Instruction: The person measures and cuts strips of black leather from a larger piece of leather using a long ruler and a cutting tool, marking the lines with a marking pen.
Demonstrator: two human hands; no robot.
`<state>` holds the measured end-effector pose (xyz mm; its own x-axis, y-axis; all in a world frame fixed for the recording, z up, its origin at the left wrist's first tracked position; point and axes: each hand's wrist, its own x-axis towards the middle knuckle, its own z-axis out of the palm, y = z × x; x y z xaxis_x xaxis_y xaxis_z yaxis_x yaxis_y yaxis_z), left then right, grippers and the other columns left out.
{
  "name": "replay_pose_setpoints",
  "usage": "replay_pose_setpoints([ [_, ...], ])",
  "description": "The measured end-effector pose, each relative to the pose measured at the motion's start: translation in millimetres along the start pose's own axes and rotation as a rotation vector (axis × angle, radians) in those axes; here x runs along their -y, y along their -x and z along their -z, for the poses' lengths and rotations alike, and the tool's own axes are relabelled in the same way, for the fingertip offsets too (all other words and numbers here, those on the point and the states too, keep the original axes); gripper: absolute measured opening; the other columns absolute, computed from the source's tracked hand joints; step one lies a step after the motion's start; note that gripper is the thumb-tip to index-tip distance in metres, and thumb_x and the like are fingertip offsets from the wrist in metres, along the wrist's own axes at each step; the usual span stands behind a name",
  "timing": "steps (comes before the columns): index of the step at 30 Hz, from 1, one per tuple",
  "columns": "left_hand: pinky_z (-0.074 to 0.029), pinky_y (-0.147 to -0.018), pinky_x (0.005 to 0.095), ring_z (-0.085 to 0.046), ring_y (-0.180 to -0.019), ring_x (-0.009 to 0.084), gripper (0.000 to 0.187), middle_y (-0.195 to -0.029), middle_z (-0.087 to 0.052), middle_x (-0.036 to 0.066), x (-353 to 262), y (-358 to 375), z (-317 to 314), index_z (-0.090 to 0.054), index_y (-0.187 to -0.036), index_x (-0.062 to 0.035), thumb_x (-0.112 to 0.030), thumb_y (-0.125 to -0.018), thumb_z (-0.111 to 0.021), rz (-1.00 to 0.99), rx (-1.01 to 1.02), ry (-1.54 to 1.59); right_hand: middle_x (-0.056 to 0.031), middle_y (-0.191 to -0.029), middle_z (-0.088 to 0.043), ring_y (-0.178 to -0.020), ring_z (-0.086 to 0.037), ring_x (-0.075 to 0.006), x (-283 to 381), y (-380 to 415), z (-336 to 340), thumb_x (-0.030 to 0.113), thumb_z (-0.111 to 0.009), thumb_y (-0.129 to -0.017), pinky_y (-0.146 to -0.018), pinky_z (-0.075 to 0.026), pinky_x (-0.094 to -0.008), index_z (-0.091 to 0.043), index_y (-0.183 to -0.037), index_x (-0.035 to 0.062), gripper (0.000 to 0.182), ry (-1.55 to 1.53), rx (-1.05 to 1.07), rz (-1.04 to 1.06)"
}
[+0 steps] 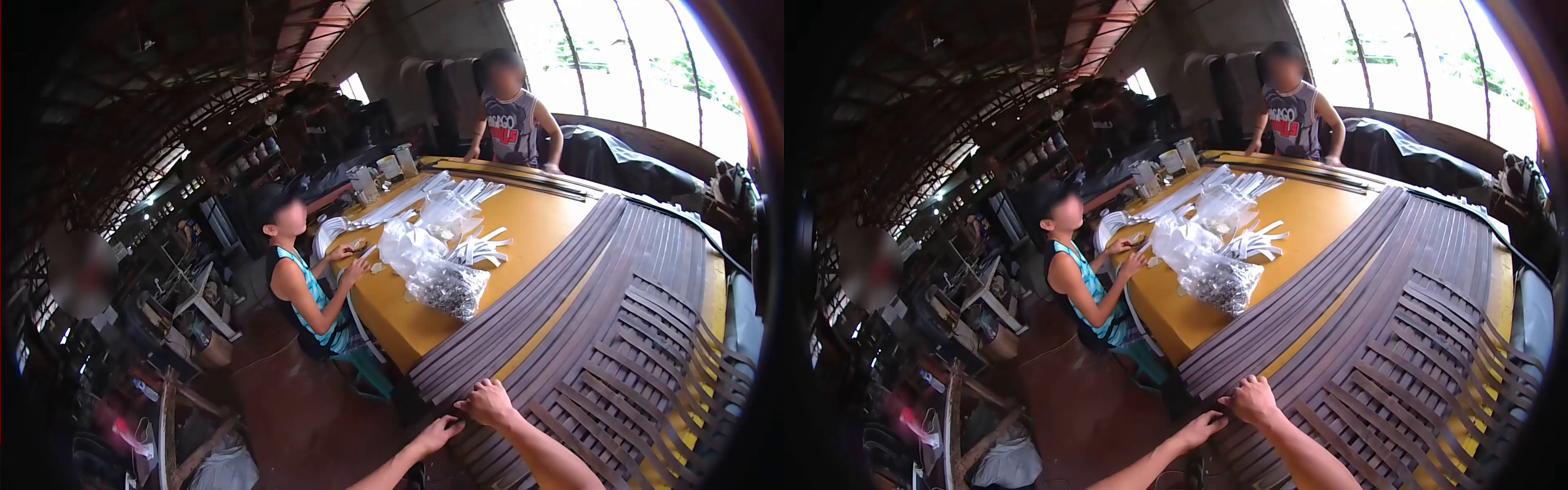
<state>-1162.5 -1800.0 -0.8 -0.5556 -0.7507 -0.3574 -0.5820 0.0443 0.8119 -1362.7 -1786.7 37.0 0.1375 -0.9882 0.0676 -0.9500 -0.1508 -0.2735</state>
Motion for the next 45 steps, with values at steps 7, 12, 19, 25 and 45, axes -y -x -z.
replay_pose_setpoints([
  [7, -0.044, -0.103, 0.0419, -0.057, -0.124, 0.0396, 0.084, -0.130, -0.060, 0.029, -25.2, -5.7, 14.0, -0.049, -0.141, -0.0028, -0.071, -0.093, -0.045, -0.029, 0.143, -0.494, -0.0057, -0.096, -0.070, -0.103, -0.060, -0.0255, 2.0, -3.3, 3.1, 0.053, -0.049, -0.098, -0.082, -0.045, -0.0399, -0.078, -0.084, 0.0125, 0.051, 0.081, 0.090, -0.012],
  [12, -0.042, -0.107, 0.0397, -0.056, -0.128, 0.0354, 0.080, -0.135, -0.058, 0.027, -8.9, -9.5, 9.2, -0.045, -0.144, 0.0001, -0.064, -0.096, -0.049, -0.104, 0.185, -0.040, -0.0034, -0.097, -0.068, -0.107, -0.060, -0.0234, 1.0, -3.1, 3.6, 0.047, -0.051, -0.097, -0.093, -0.043, -0.0456, -0.076, -0.095, 0.0151, 0.040, 0.054, 0.110, -0.021],
  [19, -0.056, -0.076, 0.0360, -0.070, -0.094, 0.0245, 0.075, -0.124, -0.064, 0.021, -8.2, -16.1, 28.0, -0.045, -0.145, -0.0027, -0.059, -0.097, -0.053, -0.099, 0.311, 0.015, -0.0058, -0.101, -0.070, -0.109, -0.064, -0.0262, 14.5, 6.8, 20.0, 0.047, -0.050, -0.098, -0.114, -0.028, -0.0605, -0.077, -0.094, 0.0157, 0.041, 0.119, 0.176, 0.016],
  [25, -0.053, -0.084, 0.0335, -0.068, -0.085, 0.0225, 0.073, -0.117, -0.066, 0.021, -5.9, -8.9, 41.3, -0.041, -0.148, -0.0046, -0.056, -0.098, -0.054, -0.066, 0.456, 0.010, -0.0080, -0.086, -0.069, -0.097, -0.066, -0.0255, 22.0, 8.5, 16.2, 0.050, -0.050, -0.099, -0.116, -0.028, -0.0497, -0.077, -0.080, 0.0107, 0.052, 0.079, 0.119, -0.157],
  [45, -0.053, -0.075, 0.0348, -0.068, -0.079, 0.0197, 0.037, -0.086, -0.073, 0.010, 253.3, -48.8, 164.1, -0.074, -0.098, -0.0016, -0.037, -0.087, -0.074, 0.216, 0.371, 0.142, -0.0124, -0.125, -0.064, -0.137, -0.044, -0.0369, 135.3, 15.5, -22.4, 0.026, -0.078, -0.080, -0.115, -0.031, -0.0557, -0.076, -0.094, 0.0070, 0.024, 0.173, -0.299, -0.616],
])
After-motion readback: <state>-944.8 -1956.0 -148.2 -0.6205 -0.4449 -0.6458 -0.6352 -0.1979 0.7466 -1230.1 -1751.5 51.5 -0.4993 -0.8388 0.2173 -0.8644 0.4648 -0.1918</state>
